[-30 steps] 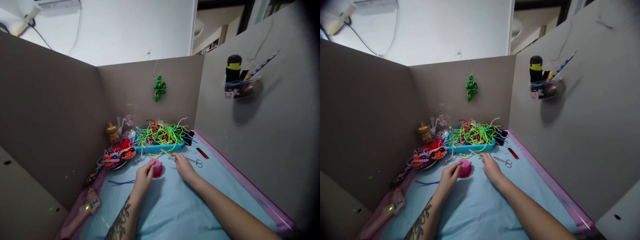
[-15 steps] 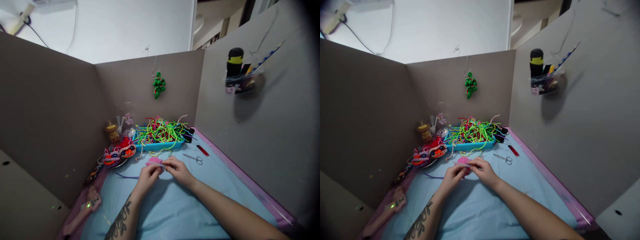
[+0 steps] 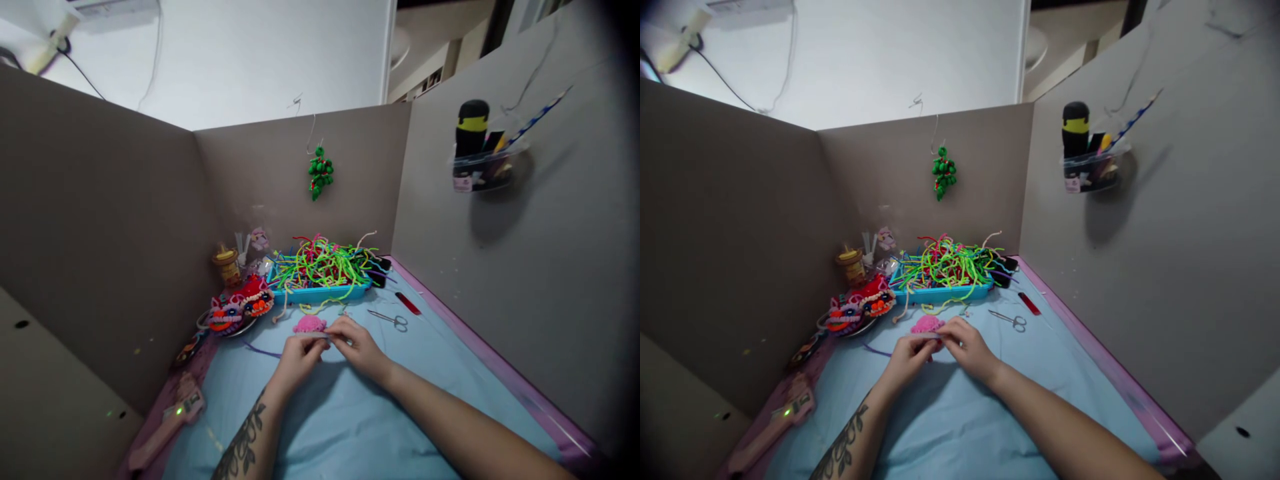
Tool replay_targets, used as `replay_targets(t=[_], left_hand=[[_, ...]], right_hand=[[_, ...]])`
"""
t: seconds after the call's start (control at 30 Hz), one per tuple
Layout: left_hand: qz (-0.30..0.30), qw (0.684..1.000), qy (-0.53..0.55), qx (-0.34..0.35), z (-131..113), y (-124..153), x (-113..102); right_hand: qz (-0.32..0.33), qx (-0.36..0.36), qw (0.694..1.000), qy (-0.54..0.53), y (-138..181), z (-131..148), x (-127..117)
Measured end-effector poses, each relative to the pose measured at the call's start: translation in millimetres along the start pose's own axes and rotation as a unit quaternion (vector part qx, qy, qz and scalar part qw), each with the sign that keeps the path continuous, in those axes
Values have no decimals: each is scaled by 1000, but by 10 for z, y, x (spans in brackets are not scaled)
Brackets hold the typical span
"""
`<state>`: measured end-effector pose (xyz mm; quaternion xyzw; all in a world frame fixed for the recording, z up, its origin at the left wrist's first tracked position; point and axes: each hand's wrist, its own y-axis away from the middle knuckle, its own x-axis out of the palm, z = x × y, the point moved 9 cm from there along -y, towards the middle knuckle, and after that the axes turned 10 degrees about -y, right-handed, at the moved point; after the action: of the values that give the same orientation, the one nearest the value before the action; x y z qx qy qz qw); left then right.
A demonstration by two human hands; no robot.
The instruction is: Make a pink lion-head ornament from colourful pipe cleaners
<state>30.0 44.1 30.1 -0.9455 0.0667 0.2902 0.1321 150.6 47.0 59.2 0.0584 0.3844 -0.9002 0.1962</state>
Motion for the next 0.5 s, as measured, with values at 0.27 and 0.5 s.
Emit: replay_targets(t=[0.27, 0.5], left_hand=[[20, 992, 106, -61, 126, -50, 90], [-44, 989, 135, -51, 3, -48, 4]], right_hand=[[-14, -140, 972, 188, 113, 193, 66], [-52, -145, 974, 163, 109, 257, 57]])
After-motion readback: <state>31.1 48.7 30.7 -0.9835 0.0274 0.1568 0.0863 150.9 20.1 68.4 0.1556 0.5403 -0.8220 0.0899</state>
